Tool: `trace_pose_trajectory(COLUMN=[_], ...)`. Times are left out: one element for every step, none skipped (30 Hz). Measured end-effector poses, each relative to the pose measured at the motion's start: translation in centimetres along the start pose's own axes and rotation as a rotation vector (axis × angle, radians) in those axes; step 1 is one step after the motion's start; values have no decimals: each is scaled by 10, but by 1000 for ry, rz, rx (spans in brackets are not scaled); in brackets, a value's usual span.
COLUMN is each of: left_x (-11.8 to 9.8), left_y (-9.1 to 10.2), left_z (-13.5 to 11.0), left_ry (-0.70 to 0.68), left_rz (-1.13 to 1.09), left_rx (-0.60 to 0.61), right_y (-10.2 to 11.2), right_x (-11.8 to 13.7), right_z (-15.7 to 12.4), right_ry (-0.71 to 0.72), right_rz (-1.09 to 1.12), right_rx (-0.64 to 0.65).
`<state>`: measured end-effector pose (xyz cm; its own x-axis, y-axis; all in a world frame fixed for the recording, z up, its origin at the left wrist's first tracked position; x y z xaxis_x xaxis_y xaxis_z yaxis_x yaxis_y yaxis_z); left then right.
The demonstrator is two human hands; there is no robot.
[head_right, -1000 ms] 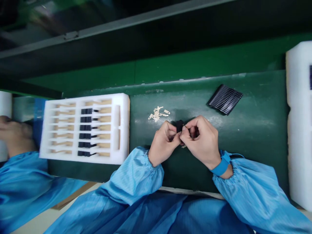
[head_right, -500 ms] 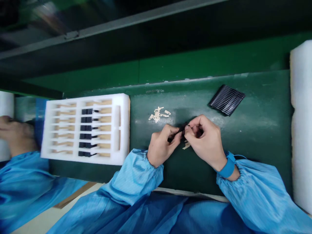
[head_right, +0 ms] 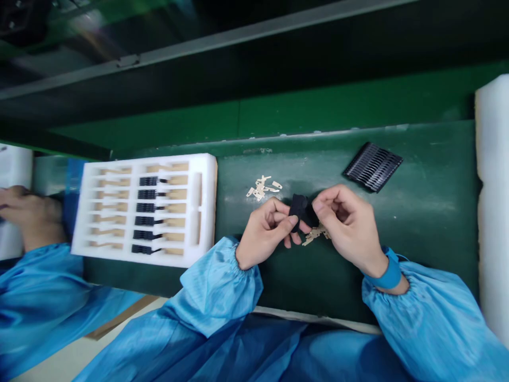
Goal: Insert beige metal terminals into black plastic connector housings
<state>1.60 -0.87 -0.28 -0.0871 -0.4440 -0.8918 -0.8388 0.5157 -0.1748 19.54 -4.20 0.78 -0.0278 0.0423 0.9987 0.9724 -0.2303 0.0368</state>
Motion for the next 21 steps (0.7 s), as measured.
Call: trace_pose_trajectory(left_x=[0,0,0,0,0,0,0,1,1,2,2,3,3,3,3,2,2,1,1,0,0], left_y=[0,0,0,-1,-1,-2,-2,-2,-3,-3,-2,-2,-2,-1,-1,0,1,1,2,3,4], left_z=[0,0,0,0,-1,-1,-1,-1,-1,-1,-1,-1,-1,-1,-1,0,0,0,1,1,1], left_ry=[0,0,1,-1,-5,-11,-16,-23,-29,-33,-35,-37,-40,-41,-42,-43,-43,-40,-35,-29,-21], left_rz=[-4,-5,-3,-1,1,3,5,8,10,14,17,20,20,19,15,9,-1,-12,-24,-36,-47], left_rx=[2,3,5,7,10,14,17,19,19,18,20,25,33,43,53,62,69,74,80,86,93], right_y=[-1,-2,-3,-4,-5,-6,-6,-7,-7,-7,-7,-7,-6,-6,-5,-5,-4,-3,-3,-2,-1], right_x=[2,3,4,5,5,5,5,4,4,4,3,3,3,3,2,2,1,0,-1,-1,-2], right_z=[1,1,1,1,0,0,-1,-1,-2,-2,-2,-3,-3,-2,-2,-2,-2,-2,-2,-2,-2], right_ry=[-9,-17,-25,-34,-40,-45,-47,-47,-45,-42,-39,-39,-40,-42,-48,-56,-64,-71,-77,-82,-86], right_rz=[19,38,57,72,82,87,89,88,87,84,81,77,73,70,68,70,73,78,84,88,91], right_rx=[30,50,67,78,82,80,77,72,67,61,59,58,56,57,60,65,71,77,84,89,95])
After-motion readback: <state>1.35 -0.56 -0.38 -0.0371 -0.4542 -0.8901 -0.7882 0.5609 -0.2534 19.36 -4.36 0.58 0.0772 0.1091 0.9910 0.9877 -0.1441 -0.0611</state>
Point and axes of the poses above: each hand's wrist, its own z-axis towards the middle knuckle, its own y-axis out of the back of the hand, x = y × z, the point moved 2 cm from there along z, towards the middle knuckle, and after that the axes turned 9 degrees about z, right-handed, at the moved point
